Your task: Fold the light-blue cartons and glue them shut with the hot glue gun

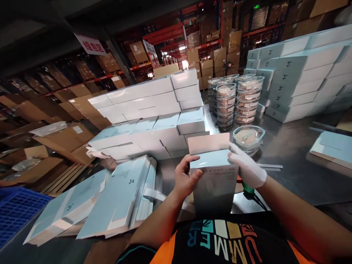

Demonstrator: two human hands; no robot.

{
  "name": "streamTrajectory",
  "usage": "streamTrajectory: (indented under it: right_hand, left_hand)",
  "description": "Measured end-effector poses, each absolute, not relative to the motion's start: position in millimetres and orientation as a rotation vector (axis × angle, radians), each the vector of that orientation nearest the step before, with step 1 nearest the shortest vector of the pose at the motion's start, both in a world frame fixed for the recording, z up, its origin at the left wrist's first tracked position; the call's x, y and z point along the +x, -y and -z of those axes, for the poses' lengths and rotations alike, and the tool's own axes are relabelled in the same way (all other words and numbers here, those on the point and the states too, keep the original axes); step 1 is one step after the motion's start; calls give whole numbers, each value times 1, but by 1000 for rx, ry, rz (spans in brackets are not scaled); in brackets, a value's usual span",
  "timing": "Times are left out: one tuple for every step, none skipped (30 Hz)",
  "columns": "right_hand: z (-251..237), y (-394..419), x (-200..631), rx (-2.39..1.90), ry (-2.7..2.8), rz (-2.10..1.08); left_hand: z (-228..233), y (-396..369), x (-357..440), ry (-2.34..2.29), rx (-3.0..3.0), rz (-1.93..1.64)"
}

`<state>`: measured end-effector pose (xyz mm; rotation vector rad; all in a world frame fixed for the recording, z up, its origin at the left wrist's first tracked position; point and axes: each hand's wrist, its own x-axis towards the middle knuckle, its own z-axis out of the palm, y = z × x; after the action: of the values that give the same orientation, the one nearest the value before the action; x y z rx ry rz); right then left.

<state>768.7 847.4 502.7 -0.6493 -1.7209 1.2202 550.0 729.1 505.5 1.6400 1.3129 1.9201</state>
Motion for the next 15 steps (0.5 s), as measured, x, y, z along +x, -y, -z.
streamTrajectory:
  right_hand:
    - [-510, -844, 763, -590, 1738, -1245]
    - [-514, -843, 760, -526, 1752, -1262]
    - [-516, -842, 759, -456, 1767, -1264]
    - [-514, -841, 760, -396, 1792, -1241]
    - [-510, -841, 763, -345, 1827, -1191]
    - [-504, -841, 767, -304, 1862, -1117]
    - [-498, -841, 770, -267, 1893, -1025]
    - [-492, -839, 773, -227, 1914, -929]
    - [-487, -837, 776, -177, 1924, -841]
    - [-484, -834, 777, -121, 1932, -771]
    - [-482, -831, 777, -77, 1939, -714]
    - [-482, -827, 775, -58, 1948, -658]
    - [-483, -823, 773, -56, 1963, -591]
    - [-486, -819, 770, -64, 1985, -513]
    - [-489, -816, 766, -73, 2012, -428]
  left_hand:
    - [-505, -730, 551, -1301, 1682, -1914]
    - [-503, -731, 551, -1286, 1720, -1920]
    - [-501, -732, 550, -1261, 1745, -1953]
    - [-498, -734, 549, -1216, 1759, -2005]
    - [-496, -735, 547, -1149, 1769, -2063]
    - [-494, -735, 544, -1075, 1785, -2109]
    - [-492, -736, 540, -1013, 1823, -2124]
    - [-492, -736, 536, -975, 1889, -2104]
    - [-494, -735, 530, -961, 1981, -2055]
    - [-498, -734, 524, -968, 2081, -1990]
    - [-504, -732, 517, -984, 2167, -1925]
    - [-513, -731, 511, -1009, 2238, -1847]
    - [-523, -729, 505, -1042, 2307, -1745]
    - [-536, -728, 501, -1088, 2382, -1614]
    - [-549, -726, 499, -1144, 2470, -1448]
